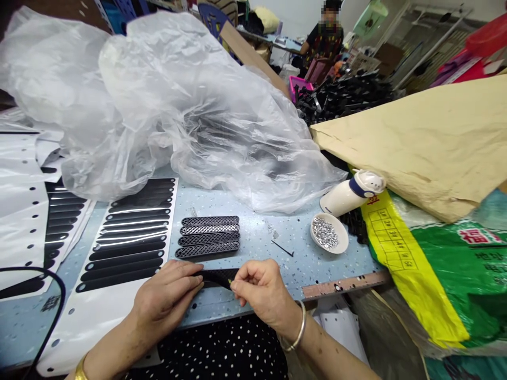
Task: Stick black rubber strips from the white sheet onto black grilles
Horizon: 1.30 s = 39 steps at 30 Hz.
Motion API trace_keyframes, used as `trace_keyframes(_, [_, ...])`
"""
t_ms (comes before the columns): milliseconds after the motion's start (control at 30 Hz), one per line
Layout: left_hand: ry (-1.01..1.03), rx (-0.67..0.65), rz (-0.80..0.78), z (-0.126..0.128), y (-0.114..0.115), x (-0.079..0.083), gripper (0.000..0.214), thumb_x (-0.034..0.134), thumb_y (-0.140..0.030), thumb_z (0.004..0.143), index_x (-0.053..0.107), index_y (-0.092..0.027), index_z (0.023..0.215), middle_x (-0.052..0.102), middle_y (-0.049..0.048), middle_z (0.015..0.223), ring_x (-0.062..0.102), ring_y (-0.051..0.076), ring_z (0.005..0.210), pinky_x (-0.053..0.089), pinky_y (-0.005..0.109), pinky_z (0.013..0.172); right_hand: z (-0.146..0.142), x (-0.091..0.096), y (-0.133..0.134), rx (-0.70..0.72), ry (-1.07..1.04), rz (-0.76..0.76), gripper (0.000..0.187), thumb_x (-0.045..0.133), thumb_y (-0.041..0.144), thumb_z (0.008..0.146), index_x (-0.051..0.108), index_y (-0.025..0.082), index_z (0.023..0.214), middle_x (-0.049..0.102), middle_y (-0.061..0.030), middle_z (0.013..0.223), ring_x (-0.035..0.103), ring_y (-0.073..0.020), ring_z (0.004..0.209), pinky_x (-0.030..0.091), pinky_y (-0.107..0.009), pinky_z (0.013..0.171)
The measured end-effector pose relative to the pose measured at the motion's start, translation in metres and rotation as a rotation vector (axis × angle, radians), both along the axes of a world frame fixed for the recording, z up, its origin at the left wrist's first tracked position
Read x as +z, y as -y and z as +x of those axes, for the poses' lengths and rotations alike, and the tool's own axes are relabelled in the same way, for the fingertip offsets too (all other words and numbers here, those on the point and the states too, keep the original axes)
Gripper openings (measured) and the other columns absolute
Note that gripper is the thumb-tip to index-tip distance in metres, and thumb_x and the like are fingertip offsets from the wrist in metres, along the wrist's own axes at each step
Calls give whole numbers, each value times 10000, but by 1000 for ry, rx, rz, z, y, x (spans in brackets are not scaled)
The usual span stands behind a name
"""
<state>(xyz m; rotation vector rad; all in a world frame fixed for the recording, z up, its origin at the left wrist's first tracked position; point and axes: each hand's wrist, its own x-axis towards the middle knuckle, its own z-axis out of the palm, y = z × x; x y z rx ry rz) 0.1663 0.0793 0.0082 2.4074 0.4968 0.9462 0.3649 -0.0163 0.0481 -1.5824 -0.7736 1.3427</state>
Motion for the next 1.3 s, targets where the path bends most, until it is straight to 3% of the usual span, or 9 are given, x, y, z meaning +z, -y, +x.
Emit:
trace_keyframes(300, [-23,12,19,-2,0,2,186,540,-51,872,678,-176,874,719,87,912,648,207,794,511,358,714,7,-23,-3,-33,233,-13,155,628,255,686,587,167,565,532,38,463,458,-84,415,343,-205,415])
trace_keyframes(767, [-15,11,29,-1,-2,3,159,564,-75,873,689,-172,870,729,90,928,673,220,810,522,361,712,1,-23,-2,29,623,154,206,587,205,717,469,205,548,512,23,498,459,-108,461,342,-219,437])
trace_keyframes(1000, [-10,3,34,0,-2,4,176,549,-63,874,687,-172,870,728,88,919,668,217,802,525,360,700,14,-30,1,-39,489,61,176,690,255,701,540,196,633,571,24,530,520,-112,454,419,-219,432])
trace_keyframes(1133, [-19,-11,26,-3,-1,3,173,549,-45,871,674,-164,874,721,94,922,653,220,811,520,373,712,22,-31,4,-95,281,31,262,628,409,807,608,166,711,656,-29,620,609,-129,495,469,-221,441])
trace_keyframes(1300, [-34,-6,37,-2,-2,1,171,544,-50,872,666,-170,860,722,87,915,651,216,807,524,370,704,9,-32,1,23,370,63,263,582,371,849,640,164,699,581,19,520,530,-99,433,415,-211,433])
